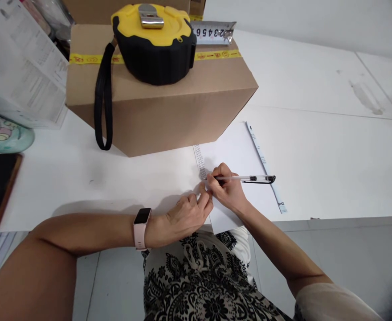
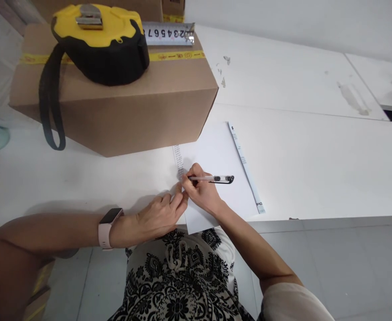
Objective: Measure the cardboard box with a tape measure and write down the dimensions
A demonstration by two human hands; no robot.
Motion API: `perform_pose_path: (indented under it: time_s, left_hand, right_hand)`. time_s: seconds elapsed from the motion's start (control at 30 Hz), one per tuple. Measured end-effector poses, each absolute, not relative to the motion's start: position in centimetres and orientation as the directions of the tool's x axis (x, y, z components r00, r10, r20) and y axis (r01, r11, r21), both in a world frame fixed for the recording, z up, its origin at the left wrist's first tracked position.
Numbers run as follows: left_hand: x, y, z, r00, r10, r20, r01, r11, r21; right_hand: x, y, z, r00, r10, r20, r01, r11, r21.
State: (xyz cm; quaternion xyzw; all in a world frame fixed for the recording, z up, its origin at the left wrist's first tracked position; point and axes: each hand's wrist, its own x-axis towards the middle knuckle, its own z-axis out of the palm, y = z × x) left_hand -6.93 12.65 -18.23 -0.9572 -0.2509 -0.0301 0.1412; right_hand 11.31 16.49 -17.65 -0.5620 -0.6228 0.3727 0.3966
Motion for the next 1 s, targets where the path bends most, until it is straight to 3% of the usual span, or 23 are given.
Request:
perform_pose_path:
  time_s: [0.37, 0.8, 1.0]
  left_hand:
    - [-6.88, 12.62, -18.26, 0.868, 0.476, 0.138, 0.496, -0.832, -0.248]
    - [-7.06, 12.55, -18.23, 0.872, 0.489, 0.035, 0.481, -0.84, -0.251]
    - [-6.97, 12.59, -17.95, 0.87, 0.485, 0.088, 0.487, -0.818, -0.306]
  right_hand:
    - [11.4, 16.52, -18.0, -0.06, 0.994, 0.089, 0.363, 0.104, -0.926]
    - [11.44, 16.61, -18.11, -0.016, 0.997, 0.08, 0.371, 0.08, -0.925]
    - [11.4, 16.54, -18.09, -0.017, 0.997, 0.069, 0.384, 0.07, -0.921]
